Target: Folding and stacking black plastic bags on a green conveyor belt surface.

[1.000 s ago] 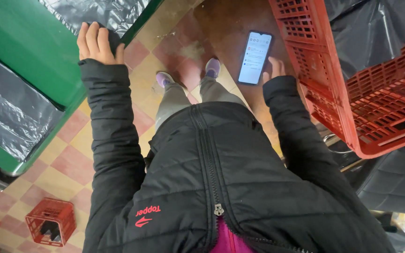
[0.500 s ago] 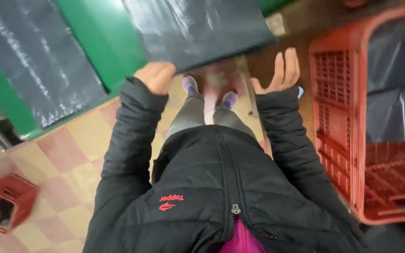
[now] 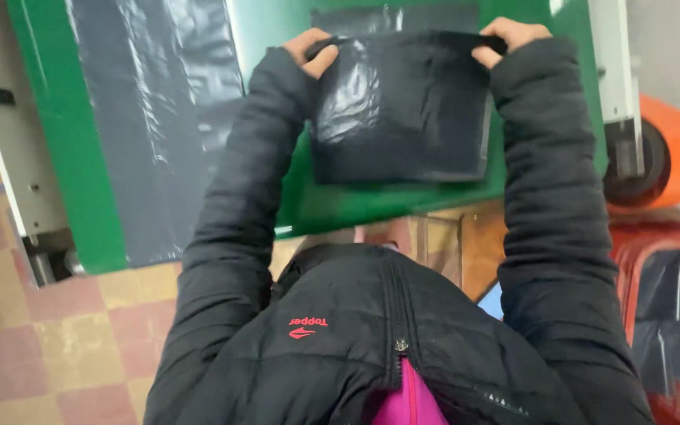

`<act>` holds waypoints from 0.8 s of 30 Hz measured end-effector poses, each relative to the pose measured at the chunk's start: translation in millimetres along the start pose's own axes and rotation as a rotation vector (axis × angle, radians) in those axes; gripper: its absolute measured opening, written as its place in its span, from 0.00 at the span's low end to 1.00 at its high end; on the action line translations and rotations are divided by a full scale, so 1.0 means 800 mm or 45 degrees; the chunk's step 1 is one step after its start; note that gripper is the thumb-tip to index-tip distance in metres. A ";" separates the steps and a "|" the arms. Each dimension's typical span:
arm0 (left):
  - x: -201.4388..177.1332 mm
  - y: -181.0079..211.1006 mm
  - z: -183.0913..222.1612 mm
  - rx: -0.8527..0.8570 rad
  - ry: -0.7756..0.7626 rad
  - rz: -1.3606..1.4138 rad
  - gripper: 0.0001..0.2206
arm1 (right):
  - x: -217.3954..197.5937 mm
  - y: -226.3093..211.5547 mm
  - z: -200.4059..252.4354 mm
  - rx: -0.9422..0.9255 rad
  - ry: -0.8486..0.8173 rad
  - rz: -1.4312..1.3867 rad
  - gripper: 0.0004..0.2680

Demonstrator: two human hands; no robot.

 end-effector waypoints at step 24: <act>0.198 -0.189 0.034 -0.433 0.039 1.073 0.30 | 0.150 0.077 -0.152 0.277 -0.473 0.548 0.20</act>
Point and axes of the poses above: each hand's wrist, its own z-axis away from the middle knuckle, its own x-axis out of the palm, y = z × x, the point moved 1 cm from there along -z, towards the middle knuckle, and after that the axes turned 8 degrees about x, right-handed, at the moved point
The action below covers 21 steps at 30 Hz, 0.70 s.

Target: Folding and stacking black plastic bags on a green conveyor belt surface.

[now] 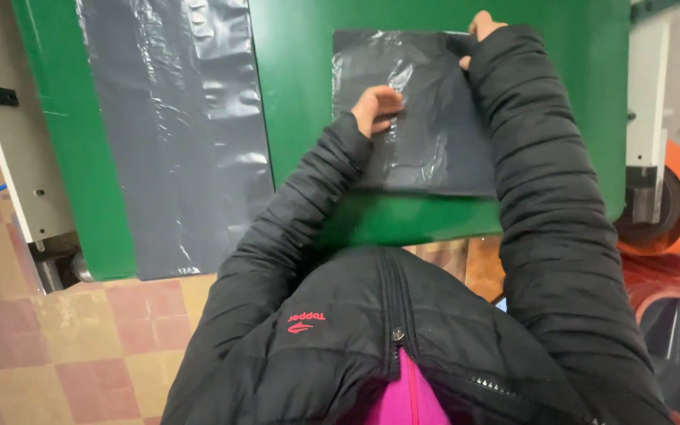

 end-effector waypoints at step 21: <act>0.010 0.185 0.196 0.629 -0.029 -1.386 0.35 | 0.033 -0.076 0.343 -0.375 0.760 -0.109 0.10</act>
Point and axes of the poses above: each hand's wrist, its own z-axis away from the middle knuckle, its own x-axis out of the palm, y = z × x, the point moved 1 cm from there along -z, towards the middle knuckle, and after that the axes turned 8 degrees about x, right-handed, at the moved point
